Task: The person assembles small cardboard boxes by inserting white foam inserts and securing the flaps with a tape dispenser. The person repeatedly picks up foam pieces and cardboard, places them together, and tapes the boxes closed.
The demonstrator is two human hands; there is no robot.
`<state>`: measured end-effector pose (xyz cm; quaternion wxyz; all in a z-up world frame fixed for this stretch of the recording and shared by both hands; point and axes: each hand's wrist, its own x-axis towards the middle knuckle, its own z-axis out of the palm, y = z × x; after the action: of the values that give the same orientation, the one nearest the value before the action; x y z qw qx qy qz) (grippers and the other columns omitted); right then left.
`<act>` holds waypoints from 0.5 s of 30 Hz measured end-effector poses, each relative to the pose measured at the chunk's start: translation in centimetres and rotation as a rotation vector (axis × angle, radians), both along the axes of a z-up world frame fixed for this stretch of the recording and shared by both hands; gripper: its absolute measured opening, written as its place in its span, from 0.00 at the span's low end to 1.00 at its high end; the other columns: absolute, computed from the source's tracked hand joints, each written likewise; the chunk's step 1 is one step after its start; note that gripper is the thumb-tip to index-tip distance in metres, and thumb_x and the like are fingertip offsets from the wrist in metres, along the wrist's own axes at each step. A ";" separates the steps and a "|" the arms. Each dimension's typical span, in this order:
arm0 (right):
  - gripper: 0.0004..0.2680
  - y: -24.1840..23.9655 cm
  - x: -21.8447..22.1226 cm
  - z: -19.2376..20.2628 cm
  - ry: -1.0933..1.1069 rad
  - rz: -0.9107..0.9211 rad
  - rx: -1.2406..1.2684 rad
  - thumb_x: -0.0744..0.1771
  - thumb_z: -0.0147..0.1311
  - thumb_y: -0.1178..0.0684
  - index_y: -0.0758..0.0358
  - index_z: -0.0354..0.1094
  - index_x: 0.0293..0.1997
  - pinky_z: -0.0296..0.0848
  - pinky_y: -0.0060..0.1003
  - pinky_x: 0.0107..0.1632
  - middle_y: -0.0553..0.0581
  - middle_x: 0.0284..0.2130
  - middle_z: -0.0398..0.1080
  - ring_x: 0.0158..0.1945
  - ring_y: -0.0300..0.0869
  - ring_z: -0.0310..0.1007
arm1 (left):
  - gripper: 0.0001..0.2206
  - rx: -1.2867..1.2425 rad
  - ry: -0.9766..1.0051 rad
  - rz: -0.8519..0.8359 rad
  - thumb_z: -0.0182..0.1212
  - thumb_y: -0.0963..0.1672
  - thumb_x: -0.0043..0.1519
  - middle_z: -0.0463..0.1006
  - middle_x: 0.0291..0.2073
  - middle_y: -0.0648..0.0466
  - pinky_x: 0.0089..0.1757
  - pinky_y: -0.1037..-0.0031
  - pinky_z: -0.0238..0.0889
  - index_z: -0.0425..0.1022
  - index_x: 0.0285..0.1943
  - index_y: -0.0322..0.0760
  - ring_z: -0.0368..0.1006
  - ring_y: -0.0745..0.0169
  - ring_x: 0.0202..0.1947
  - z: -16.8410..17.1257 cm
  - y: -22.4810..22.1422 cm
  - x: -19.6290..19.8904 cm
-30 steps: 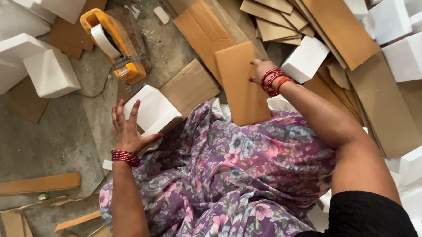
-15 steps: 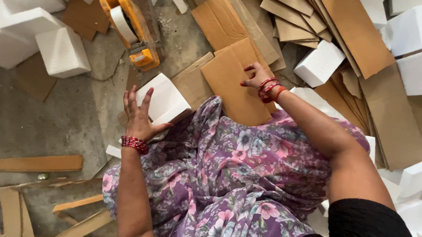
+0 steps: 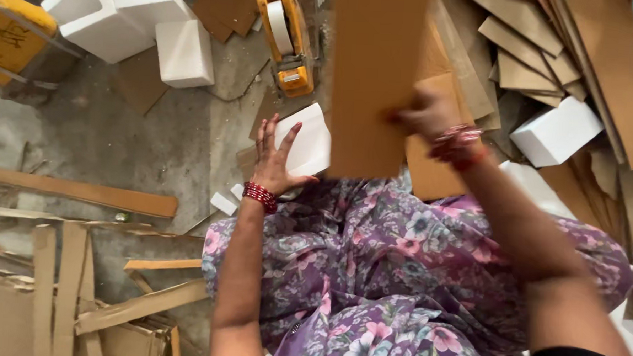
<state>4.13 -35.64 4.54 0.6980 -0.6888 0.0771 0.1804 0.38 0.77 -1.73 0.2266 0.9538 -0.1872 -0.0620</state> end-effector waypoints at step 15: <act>0.17 11.7 4.0 -11.1 0.123 0.290 -0.351 0.61 0.70 0.47 0.63 0.74 0.51 0.75 0.31 0.31 0.50 0.31 0.78 0.31 0.33 0.75 | 0.32 -0.433 0.066 0.031 0.56 0.41 0.56 0.62 0.74 0.39 0.72 0.56 0.47 0.63 0.75 0.35 0.53 0.38 0.77 -4.9 4.4 1.5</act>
<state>8.17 -23.92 -6.60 0.5282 -0.7913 0.0499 0.3040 1.83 5.20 -6.62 0.4329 0.8832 -0.1738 -0.0480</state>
